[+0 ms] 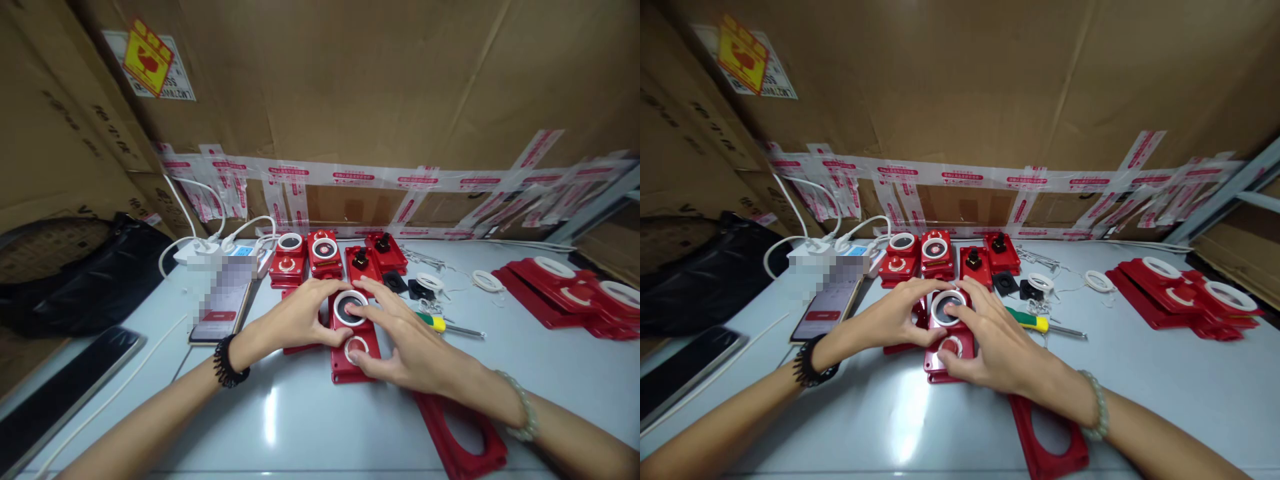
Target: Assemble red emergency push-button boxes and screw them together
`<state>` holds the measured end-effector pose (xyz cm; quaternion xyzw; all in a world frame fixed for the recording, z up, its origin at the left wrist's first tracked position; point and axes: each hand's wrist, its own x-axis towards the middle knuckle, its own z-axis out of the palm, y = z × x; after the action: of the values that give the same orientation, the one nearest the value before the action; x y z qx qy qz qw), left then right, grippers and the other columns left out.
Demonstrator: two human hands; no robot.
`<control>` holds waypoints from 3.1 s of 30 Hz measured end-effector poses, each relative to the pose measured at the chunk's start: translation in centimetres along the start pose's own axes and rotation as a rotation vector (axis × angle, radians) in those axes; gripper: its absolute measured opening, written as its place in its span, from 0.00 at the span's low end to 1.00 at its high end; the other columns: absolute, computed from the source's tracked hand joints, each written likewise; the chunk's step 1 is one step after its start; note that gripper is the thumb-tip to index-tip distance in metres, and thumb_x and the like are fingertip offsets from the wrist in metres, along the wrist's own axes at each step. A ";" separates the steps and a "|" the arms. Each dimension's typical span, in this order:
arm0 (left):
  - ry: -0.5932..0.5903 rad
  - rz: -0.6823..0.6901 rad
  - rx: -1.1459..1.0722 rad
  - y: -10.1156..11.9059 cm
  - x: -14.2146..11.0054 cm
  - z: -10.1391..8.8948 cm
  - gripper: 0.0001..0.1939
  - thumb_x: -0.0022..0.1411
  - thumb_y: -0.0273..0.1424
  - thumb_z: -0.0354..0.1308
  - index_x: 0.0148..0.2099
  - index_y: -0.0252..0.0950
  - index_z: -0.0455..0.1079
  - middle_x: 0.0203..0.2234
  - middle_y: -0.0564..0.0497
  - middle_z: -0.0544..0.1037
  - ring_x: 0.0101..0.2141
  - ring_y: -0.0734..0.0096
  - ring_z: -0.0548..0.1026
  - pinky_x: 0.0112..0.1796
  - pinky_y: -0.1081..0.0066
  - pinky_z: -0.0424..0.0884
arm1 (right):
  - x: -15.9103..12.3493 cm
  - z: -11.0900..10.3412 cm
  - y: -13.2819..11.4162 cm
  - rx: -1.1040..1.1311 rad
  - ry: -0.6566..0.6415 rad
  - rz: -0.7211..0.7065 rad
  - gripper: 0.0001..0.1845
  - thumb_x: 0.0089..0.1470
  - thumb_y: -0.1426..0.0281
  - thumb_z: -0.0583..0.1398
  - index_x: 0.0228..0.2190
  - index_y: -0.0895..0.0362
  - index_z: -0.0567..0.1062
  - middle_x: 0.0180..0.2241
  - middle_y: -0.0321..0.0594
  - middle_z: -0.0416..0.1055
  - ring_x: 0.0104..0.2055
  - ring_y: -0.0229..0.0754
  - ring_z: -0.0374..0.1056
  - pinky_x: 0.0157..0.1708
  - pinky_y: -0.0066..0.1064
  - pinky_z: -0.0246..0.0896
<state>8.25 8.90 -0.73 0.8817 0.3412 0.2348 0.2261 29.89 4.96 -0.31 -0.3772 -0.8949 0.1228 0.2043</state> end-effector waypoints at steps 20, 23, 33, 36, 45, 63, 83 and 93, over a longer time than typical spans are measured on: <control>0.020 -0.012 0.019 -0.1 0.0 0.1 0.31 0.52 0.37 0.65 0.57 0.39 0.65 0.46 0.47 0.77 0.44 0.57 0.74 0.48 0.59 0.68 | -0.2 0.0 0.1 0.060 -0.057 0.079 0.30 0.52 0.51 0.59 0.51 0.56 0.68 0.64 0.55 0.49 0.67 0.52 0.46 0.60 0.48 0.53; 0.022 -0.005 0.007 -0.1 0.1 0.1 0.30 0.51 0.37 0.65 0.57 0.38 0.65 0.46 0.47 0.77 0.43 0.58 0.74 0.47 0.60 0.68 | -0.2 0.2 0.1 0.065 -0.056 0.083 0.30 0.52 0.51 0.58 0.51 0.55 0.67 0.64 0.55 0.49 0.67 0.51 0.46 0.60 0.48 0.53; 0.006 -0.025 -0.059 -0.1 0.0 0.0 0.31 0.52 0.36 0.66 0.58 0.40 0.64 0.50 0.47 0.76 0.47 0.57 0.74 0.50 0.60 0.66 | 0.0 0.1 -0.2 0.117 -0.031 0.071 0.26 0.51 0.58 0.61 0.50 0.54 0.67 0.61 0.51 0.55 0.62 0.49 0.57 0.57 0.44 0.58; 0.003 -0.034 -0.052 -0.3 -0.1 0.1 0.31 0.52 0.36 0.66 0.58 0.40 0.64 0.50 0.47 0.75 0.48 0.56 0.74 0.50 0.59 0.66 | 0.0 0.2 0.0 0.153 -0.045 0.090 0.25 0.51 0.59 0.61 0.49 0.53 0.66 0.61 0.49 0.55 0.59 0.47 0.60 0.56 0.41 0.60; -0.019 -0.082 -0.045 -0.4 -0.1 0.3 0.32 0.50 0.37 0.68 0.57 0.40 0.64 0.52 0.46 0.75 0.49 0.54 0.73 0.50 0.57 0.66 | 0.2 0.0 0.9 0.246 -0.048 0.143 0.45 0.45 0.55 0.65 0.58 0.53 0.52 0.57 0.47 0.62 0.57 0.47 0.63 0.55 0.41 0.62; 0.002 -0.085 -0.128 -0.3 -1.0 0.9 0.34 0.55 0.41 0.66 0.60 0.41 0.60 0.57 0.46 0.70 0.54 0.57 0.70 0.53 0.59 0.66 | 0.5 0.3 1.4 0.304 -0.027 0.095 0.44 0.41 0.53 0.68 0.56 0.51 0.58 0.55 0.42 0.65 0.54 0.44 0.65 0.52 0.35 0.62; -0.072 0.003 -0.104 0.7 -1.8 1.1 0.51 0.45 0.46 0.70 0.65 0.42 0.48 0.61 0.42 0.60 0.58 0.49 0.63 0.57 0.52 0.62 | 0.6 0.6 2.4 0.324 -0.033 0.028 0.47 0.38 0.51 0.68 0.56 0.52 0.60 0.55 0.46 0.64 0.56 0.48 0.63 0.54 0.41 0.62; -0.119 -0.004 -0.155 -0.3 -2.0 1.2 0.53 0.45 0.46 0.70 0.66 0.42 0.45 0.64 0.41 0.55 0.62 0.50 0.58 0.60 0.52 0.57 | 0.5 0.8 1.9 0.308 -0.031 0.059 0.44 0.41 0.52 0.68 0.55 0.53 0.59 0.55 0.44 0.63 0.55 0.45 0.63 0.55 0.36 0.61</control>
<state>7.43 7.37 -2.36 0.8732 0.3096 0.2073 0.3141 30.38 6.58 -1.55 -0.3657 -0.8571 0.2702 0.2421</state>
